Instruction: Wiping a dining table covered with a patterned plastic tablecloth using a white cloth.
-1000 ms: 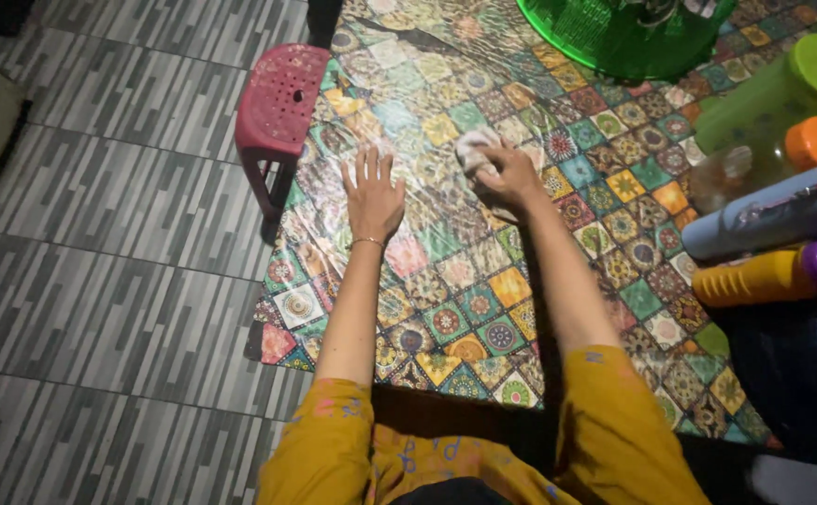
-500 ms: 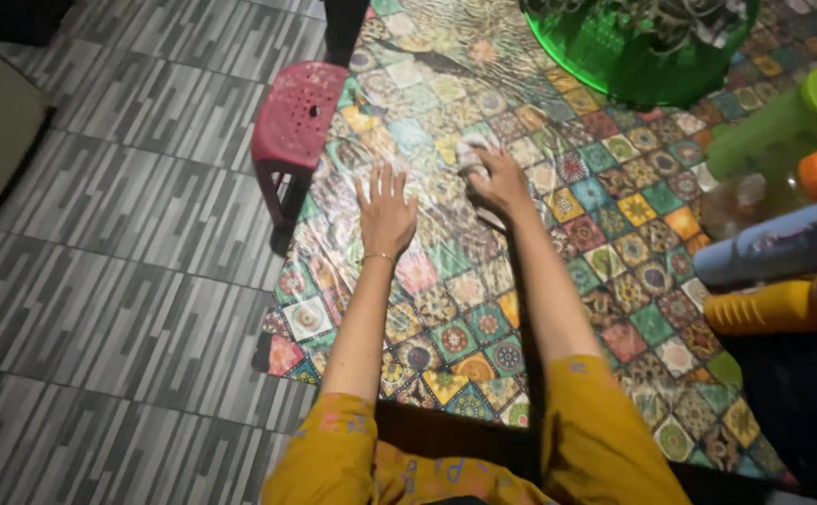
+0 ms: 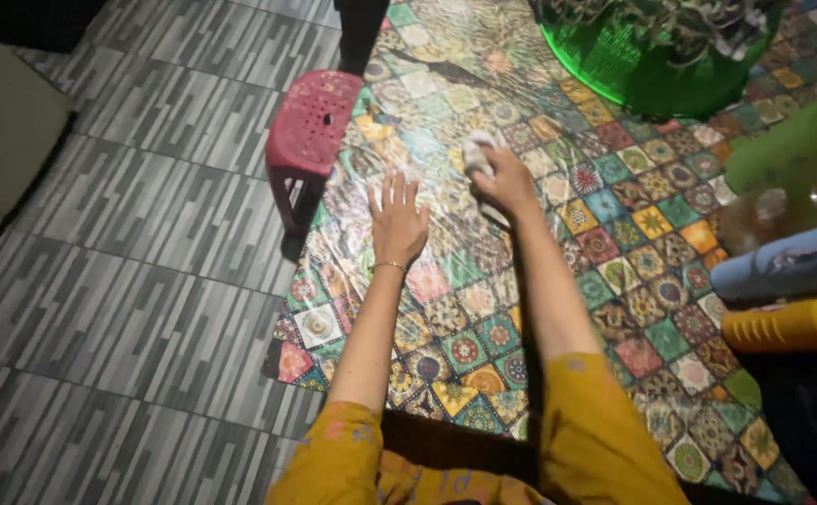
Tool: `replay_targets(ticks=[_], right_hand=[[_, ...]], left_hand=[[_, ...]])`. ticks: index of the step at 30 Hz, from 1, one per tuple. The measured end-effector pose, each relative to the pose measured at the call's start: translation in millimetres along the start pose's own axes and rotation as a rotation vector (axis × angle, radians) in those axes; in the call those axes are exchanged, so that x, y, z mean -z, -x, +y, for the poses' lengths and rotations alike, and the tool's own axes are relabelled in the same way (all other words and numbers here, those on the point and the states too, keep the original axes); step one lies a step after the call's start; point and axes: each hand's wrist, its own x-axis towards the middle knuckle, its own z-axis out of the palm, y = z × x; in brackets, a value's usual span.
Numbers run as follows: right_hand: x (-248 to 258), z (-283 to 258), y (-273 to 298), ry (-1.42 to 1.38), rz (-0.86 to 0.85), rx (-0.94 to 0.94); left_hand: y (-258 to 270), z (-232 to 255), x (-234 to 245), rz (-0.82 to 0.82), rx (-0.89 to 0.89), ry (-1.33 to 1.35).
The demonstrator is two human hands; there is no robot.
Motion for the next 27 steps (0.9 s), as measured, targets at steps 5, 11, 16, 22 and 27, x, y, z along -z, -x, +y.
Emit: replay_targets(ticks=[5, 11, 16, 22, 27], right_hand=[[-24.1, -12.1, -1.0, -0.003, 0.072, 0.167], [6.6, -26.7, 14.0, -0.160, -0.131, 0.114], [-25.1, -51.3, -12.9, 0.082, -0.020, -0.262], [-31.3, -52.1, 15.8, -0.083, -0.019, 0.212], [-25.0, -41.5, 17.0, -0.129, -0.121, 0.211]], left_hand=[[-4.7, 2.4, 8.2, -0.034, -0.002, -0.013], [-3.3, 7.7, 19.4, -0.070, 0.036, -0.014], [-5.2, 0.3, 3.3, -0.043, 0.021, -0.038], [-4.1, 2.6, 12.7, -0.076, 0.013, -0.046], [-3.1, 3.5, 10.8, -0.069, 0.040, -0.030]])
